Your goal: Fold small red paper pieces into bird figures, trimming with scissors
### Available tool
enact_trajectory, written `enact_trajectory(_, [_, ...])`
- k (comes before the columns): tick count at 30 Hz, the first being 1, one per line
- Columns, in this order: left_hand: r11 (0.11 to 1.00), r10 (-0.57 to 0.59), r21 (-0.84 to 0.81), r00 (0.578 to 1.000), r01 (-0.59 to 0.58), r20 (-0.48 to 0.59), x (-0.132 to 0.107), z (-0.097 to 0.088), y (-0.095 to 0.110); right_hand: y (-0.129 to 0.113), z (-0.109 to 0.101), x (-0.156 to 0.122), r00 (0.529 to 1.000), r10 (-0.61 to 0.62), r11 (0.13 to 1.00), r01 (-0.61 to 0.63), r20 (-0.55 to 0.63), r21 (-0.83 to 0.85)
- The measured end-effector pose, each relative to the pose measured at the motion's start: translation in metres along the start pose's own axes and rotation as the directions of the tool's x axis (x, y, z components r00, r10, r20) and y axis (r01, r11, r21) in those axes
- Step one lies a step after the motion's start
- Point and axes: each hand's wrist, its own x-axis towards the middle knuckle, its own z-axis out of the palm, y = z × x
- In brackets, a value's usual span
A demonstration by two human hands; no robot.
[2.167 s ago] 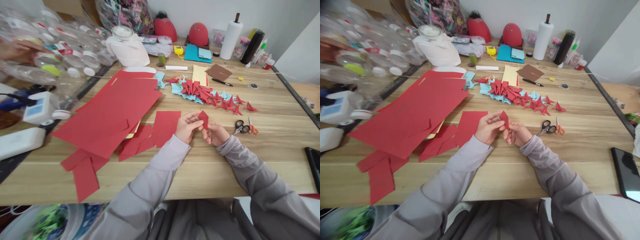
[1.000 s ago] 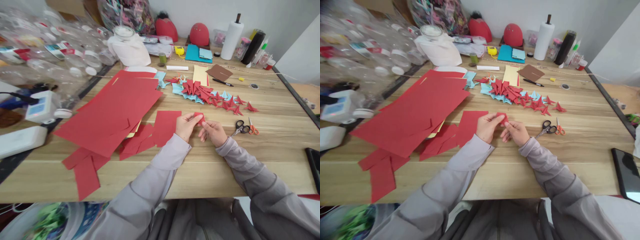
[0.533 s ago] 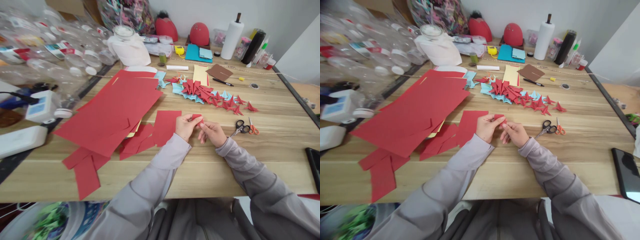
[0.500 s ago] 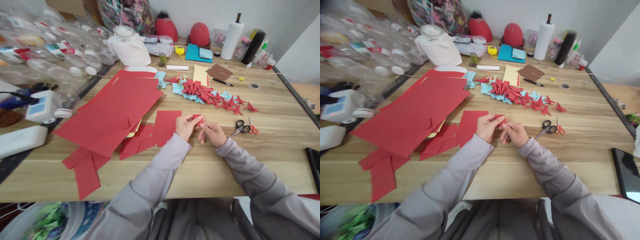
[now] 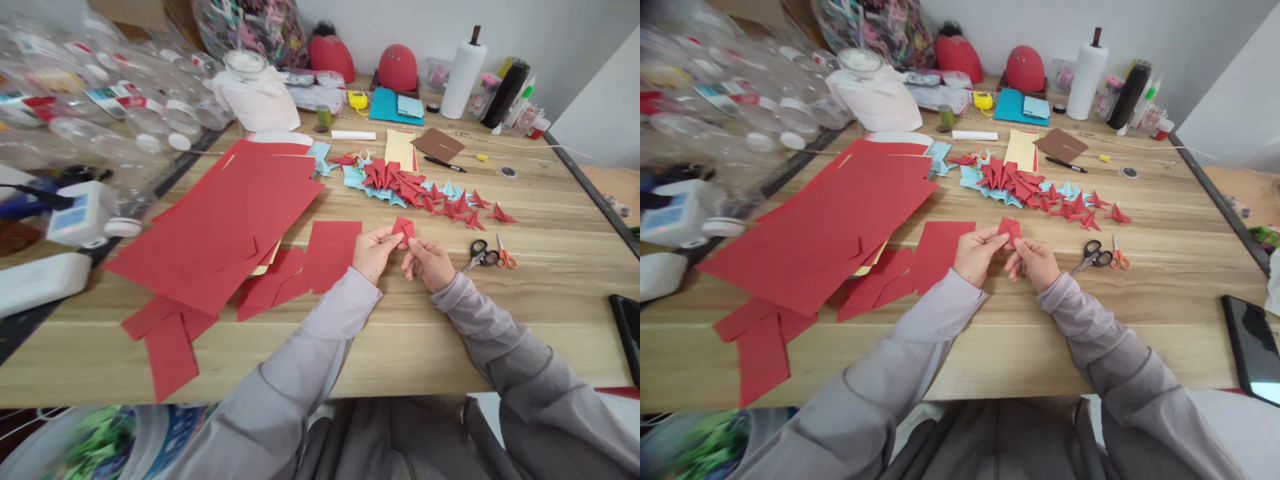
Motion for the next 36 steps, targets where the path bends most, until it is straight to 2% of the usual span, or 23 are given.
enact_trajectory(8, [0.998,-0.001,-0.059,1.000,0.001,-0.003,0.001,0.000,-0.001,0.000,0.001,-0.002,1.000,0.018,0.999,-0.017,0.010,-0.037])
enact_trajectory(13, [0.999,0.024,-0.048,0.997,-0.027,-0.068,0.004,-0.001,-0.005,-0.001,0.001,-0.002,1.000,0.020,0.999,-0.020,0.000,-0.047])
enact_trajectory(18, [0.994,0.099,0.063,0.984,-0.090,-0.150,0.002,0.000,-0.003,0.001,0.005,-0.002,0.986,-0.122,0.984,0.105,-0.115,-0.143])
enact_trajectory(21, [0.983,0.131,0.146,0.980,-0.109,-0.151,-0.001,0.001,0.000,0.004,0.005,-0.001,0.962,-0.200,0.968,0.165,-0.188,-0.189])
enact_trajectory(26, [0.979,0.109,0.184,0.990,-0.092,-0.088,-0.006,0.004,0.003,0.006,0.004,-0.001,0.951,-0.259,0.948,0.217,-0.167,-0.233])
enact_trajectory(33, [0.962,0.161,0.240,0.980,-0.129,-0.119,-0.006,0.003,0.003,0.005,0.003,-0.002,0.949,-0.264,0.947,0.220,-0.175,-0.235])
enact_trajectory(36, [0.968,0.158,0.214,0.980,-0.129,-0.124,-0.005,0.003,0.004,0.005,0.000,0.000,0.944,-0.270,0.947,0.224,-0.191,-0.230])
